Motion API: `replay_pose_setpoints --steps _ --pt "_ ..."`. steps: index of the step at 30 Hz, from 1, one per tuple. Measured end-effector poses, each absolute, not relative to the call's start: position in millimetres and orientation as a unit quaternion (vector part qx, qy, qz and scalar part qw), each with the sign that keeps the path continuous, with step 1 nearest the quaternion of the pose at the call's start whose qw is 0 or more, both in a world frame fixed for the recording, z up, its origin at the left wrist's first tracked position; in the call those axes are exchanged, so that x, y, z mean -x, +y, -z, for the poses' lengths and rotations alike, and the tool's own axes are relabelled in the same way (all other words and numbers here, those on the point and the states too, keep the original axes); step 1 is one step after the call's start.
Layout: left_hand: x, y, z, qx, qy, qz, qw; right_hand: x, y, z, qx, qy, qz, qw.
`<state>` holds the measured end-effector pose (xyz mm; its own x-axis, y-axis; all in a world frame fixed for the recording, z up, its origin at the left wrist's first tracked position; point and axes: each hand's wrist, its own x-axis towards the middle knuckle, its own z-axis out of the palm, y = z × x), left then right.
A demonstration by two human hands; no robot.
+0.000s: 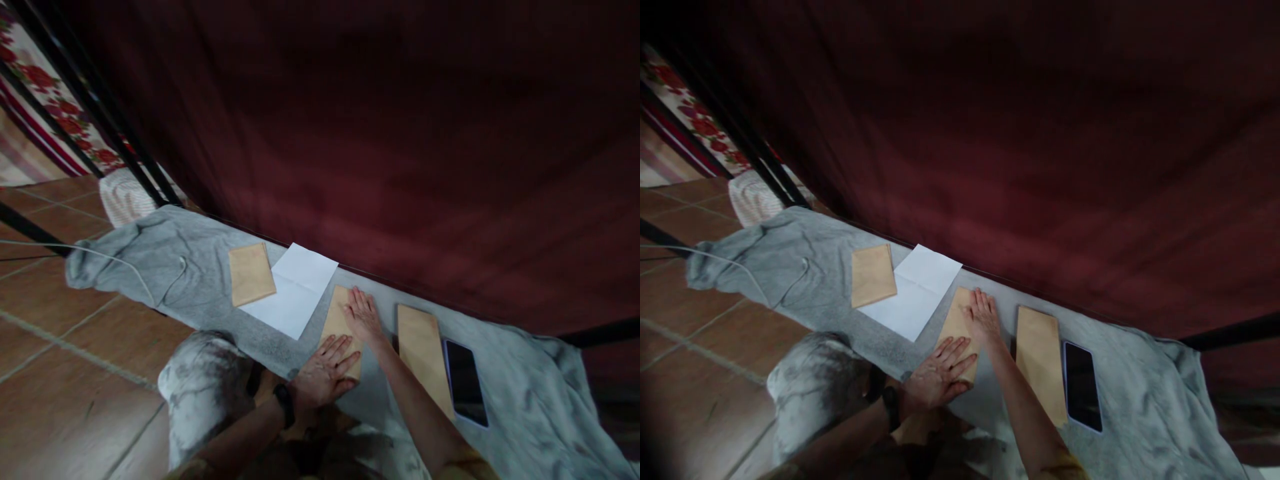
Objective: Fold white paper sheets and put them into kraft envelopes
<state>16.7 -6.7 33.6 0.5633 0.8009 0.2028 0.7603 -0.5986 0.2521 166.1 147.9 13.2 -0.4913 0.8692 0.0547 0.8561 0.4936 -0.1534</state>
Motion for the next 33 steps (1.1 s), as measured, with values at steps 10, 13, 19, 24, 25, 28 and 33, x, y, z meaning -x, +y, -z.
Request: replay_pose_setpoints --steps 10,13,19,24,25,28,33 --pt "-13 -8 -35 -0.887 0.43 -0.157 0.057 -187 88 -7 0.452 -0.885 -0.078 0.076" --pt "-9 -12 -35 -0.895 0.416 -0.148 0.057 -188 72 -11 0.455 -0.883 -0.092 0.075" --pt "7 -18 -46 -0.897 0.382 -0.179 0.135 -193 35 -14 0.448 -0.882 -0.109 0.092" --pt "5 13 -47 -0.838 0.468 -0.231 0.159 -198 5 -11 0.415 -0.893 -0.066 0.161" --pt "2 24 -44 -0.836 0.479 -0.226 0.146 -198 2 -11 0.409 -0.894 -0.059 0.175" --pt "-11 57 -30 -0.848 0.481 -0.193 0.112 -197 -4 -14 0.419 -0.881 -0.058 0.211" --pt "-32 102 -15 -0.872 0.461 -0.146 0.073 -197 -4 -26 0.439 -0.858 -0.113 0.243"
